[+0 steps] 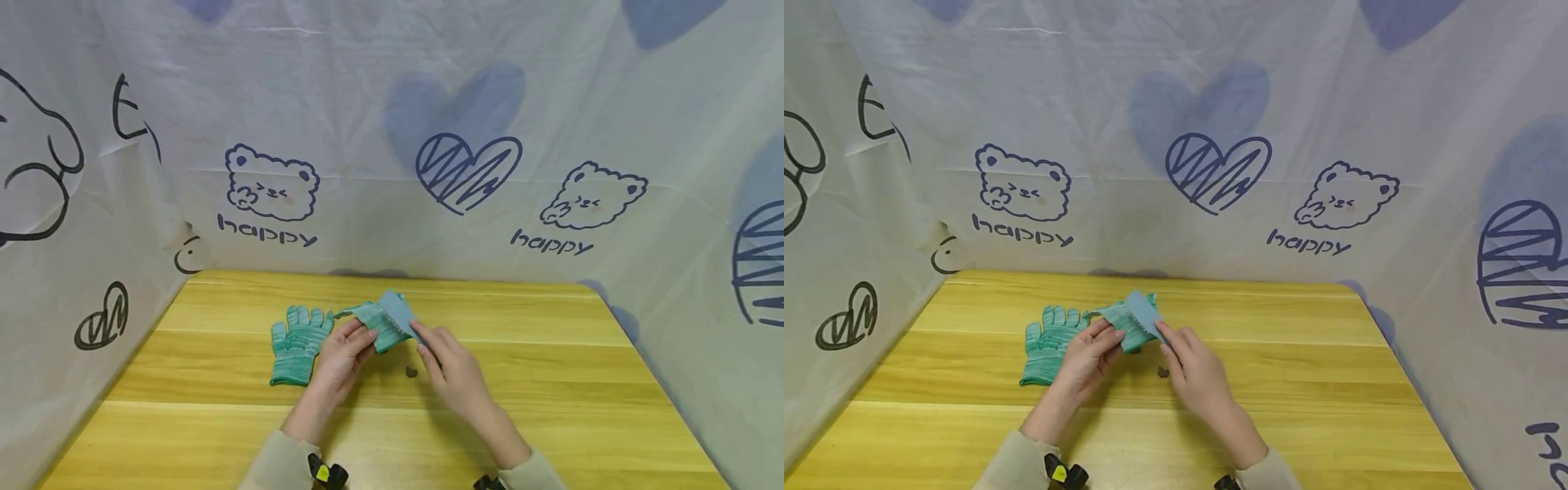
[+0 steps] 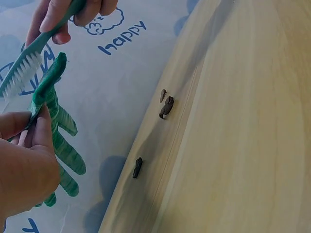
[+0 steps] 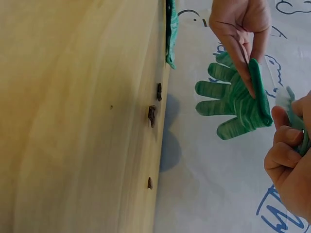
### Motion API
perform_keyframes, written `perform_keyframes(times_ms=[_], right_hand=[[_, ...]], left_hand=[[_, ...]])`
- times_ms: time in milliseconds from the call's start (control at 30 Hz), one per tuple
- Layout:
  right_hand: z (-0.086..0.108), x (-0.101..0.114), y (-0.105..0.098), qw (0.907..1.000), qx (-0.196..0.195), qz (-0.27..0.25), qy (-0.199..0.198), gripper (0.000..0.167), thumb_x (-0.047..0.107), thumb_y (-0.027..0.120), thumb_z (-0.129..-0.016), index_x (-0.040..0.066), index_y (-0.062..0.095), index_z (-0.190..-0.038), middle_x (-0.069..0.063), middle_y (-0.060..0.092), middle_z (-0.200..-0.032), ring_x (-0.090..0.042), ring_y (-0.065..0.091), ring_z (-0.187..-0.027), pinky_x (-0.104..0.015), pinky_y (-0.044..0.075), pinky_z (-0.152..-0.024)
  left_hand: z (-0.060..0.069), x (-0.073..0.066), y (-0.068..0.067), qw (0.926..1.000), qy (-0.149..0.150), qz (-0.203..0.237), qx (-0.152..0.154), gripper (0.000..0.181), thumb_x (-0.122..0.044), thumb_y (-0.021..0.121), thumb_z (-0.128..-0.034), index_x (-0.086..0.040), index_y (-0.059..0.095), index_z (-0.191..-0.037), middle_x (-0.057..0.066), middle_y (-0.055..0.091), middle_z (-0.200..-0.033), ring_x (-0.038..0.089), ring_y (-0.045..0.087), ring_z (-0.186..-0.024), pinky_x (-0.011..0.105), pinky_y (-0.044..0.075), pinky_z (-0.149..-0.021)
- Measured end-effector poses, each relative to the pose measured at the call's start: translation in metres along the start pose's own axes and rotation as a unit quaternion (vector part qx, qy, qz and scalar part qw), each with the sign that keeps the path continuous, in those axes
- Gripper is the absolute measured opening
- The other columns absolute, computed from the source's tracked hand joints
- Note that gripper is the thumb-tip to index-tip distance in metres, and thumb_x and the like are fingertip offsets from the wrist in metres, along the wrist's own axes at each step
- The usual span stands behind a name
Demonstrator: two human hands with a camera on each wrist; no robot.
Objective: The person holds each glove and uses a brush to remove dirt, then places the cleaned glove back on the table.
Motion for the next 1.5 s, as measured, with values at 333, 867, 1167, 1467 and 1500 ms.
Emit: perform_keyframes(times_ms=[333, 867, 1167, 1467, 1500], right_hand=[[0.003, 0.006, 0.013, 0.9994, 0.028, 0.002, -0.018, 0.046, 0.002, 0.069, -0.098, 0.006, 0.062, -0.143, -0.005, 0.066, -0.105, -0.005, 0.051, -0.071, -0.017, 0.046, -0.057], [0.002, 0.002, 0.006, 0.9987, -0.036, -0.010, -0.033, 0.044, -0.004, 0.073, -0.091, 0.004, 0.070, -0.134, -0.006, 0.070, -0.097, 0.000, 0.045, -0.060, -0.010, 0.037, -0.048], [0.003, -0.001, 0.000, 0.9979, -0.061, 0.016, -0.017, 0.042, -0.003, 0.074, -0.091, 0.004, 0.071, -0.132, -0.008, 0.070, -0.095, -0.003, 0.048, -0.062, -0.012, 0.040, -0.050], [0.005, -0.019, -0.010, 0.9947, -0.094, 0.027, 0.031, 0.039, -0.004, 0.074, -0.092, 0.001, 0.071, -0.131, -0.010, 0.069, -0.090, -0.006, 0.050, -0.062, -0.014, 0.041, -0.050], [0.006, -0.022, -0.012, 0.9939, -0.100, 0.019, 0.041, 0.039, -0.006, 0.073, -0.092, 0.000, 0.071, -0.131, -0.010, 0.068, -0.090, -0.007, 0.052, -0.062, -0.014, 0.042, -0.050]], left_hand=[[0.001, -0.001, 0.003, 0.9999, 0.014, -0.003, 0.007, 0.059, 0.007, 0.055, -0.1026, 0.014, 0.030, -0.156, 0.032, 0.040, -0.155, 0.012, 0.066, -0.118, 0.018, 0.057, -0.086], [0.002, -0.002, 0.003, 1.0000, 0.006, -0.001, 0.003, 0.062, 0.006, 0.056, -0.1019, 0.014, 0.027, -0.157, 0.035, 0.027, -0.161, 0.035, 0.040, -0.144, 0.016, 0.057, -0.083], [0.003, 0.001, 0.002, 0.9999, 0.001, -0.010, 0.006, 0.062, 0.005, 0.057, -0.1019, 0.012, 0.029, -0.157, 0.033, 0.028, -0.162, 0.028, 0.051, -0.139, 0.016, 0.057, -0.082], [0.002, 0.002, 0.005, 0.9999, 0.002, 0.000, 0.017, 0.066, 0.006, 0.056, -0.1019, 0.014, 0.022, -0.158, 0.033, 0.024, -0.163, 0.032, 0.040, -0.146, 0.016, 0.057, -0.084], [0.002, 0.002, 0.004, 0.9999, 0.002, 0.000, 0.015, 0.067, 0.005, 0.056, -0.1020, 0.013, 0.022, -0.159, 0.033, 0.024, -0.163, 0.028, 0.046, -0.143, 0.016, 0.056, -0.083]])
Point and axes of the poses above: each hand's wrist, its own z-axis away from the middle knuckle, its own y-axis out of the palm, x = y × z, the point moved 9 cm from there along -z, towards the middle knuckle
